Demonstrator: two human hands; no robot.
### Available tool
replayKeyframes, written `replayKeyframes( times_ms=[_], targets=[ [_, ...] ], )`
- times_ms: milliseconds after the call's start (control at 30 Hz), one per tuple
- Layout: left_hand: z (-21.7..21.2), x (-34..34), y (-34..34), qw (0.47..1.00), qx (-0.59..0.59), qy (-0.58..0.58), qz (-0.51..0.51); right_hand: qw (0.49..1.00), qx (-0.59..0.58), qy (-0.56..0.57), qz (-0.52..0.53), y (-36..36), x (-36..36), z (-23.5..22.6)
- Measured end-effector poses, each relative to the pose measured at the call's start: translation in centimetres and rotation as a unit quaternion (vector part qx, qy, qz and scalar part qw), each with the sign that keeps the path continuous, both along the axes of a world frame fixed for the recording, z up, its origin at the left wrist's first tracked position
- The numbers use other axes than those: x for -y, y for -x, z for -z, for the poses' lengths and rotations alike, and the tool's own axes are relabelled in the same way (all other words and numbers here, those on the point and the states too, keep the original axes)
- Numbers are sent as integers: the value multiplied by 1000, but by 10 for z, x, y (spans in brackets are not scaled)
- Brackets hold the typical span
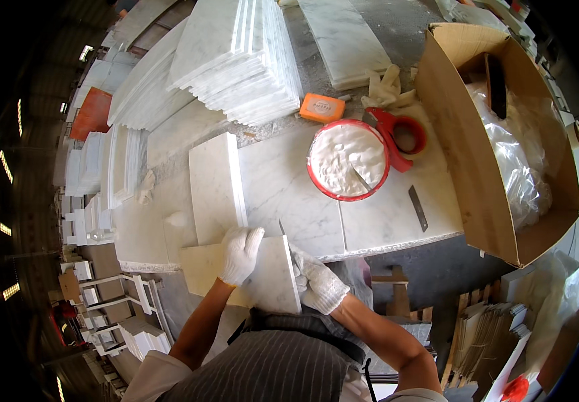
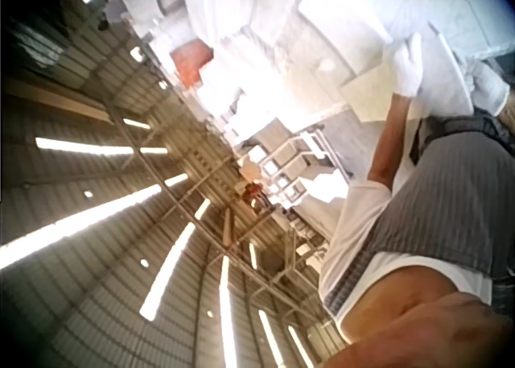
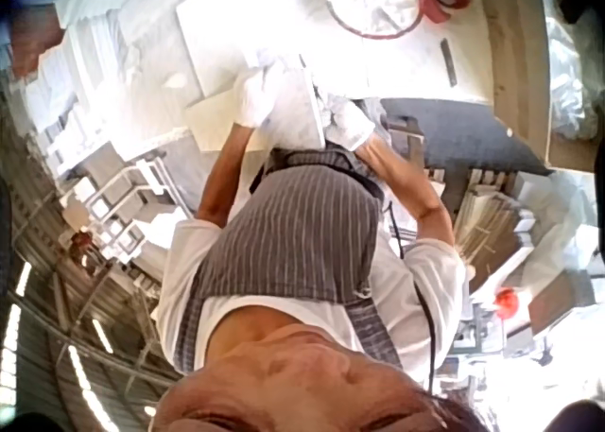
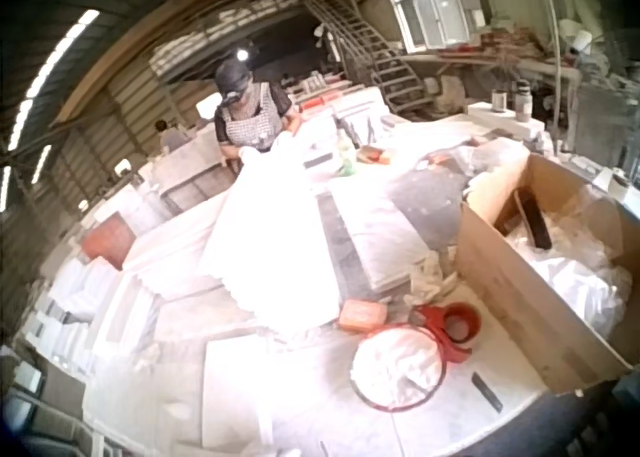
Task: The person uses a metal scraper and an orange sponge to clean and smooth the edges of white stone tiles on a workbench. They repeatedly scrape the tile edges and wipe them with the sponge, handling each tile individually.
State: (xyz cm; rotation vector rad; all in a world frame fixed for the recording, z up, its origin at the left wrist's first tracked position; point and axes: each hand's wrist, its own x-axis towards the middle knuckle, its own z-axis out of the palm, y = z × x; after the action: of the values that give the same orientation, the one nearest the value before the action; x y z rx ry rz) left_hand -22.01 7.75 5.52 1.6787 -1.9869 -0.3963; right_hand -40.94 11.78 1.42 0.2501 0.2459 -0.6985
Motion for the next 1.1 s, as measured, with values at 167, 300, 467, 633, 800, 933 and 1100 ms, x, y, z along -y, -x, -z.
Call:
replayKeyframes(
  times_ms=[167, 300, 467, 633, 800, 933, 1100],
  targets=[
    [5, 3, -3, 999, 22, -34, 11, 991, -114, -57, -29, -8, 7, -1],
    [6, 0, -4, 998, 35, -46, -1, 976, -177, -112, -65, -18, 15, -4],
    [8, 1, -3, 999, 31, -19, 18, 992, -97, -80, -13, -7, 5, 2],
    [9, 3, -6, 999, 38, -22, 15, 992, -95, -74, -32, -7, 13, 8],
    [3, 3, 0, 999, 37, -35, 4, 997, -64, -50, 12, 4, 5, 4],
    [12, 6, 1, 998, 51, -26, 7, 991, -117, -54, 44, 13, 7, 15],
    [51, 14, -8, 991, 130, -29, 0, 913, -392, 103, 44, 34, 25, -1]
  ],
)
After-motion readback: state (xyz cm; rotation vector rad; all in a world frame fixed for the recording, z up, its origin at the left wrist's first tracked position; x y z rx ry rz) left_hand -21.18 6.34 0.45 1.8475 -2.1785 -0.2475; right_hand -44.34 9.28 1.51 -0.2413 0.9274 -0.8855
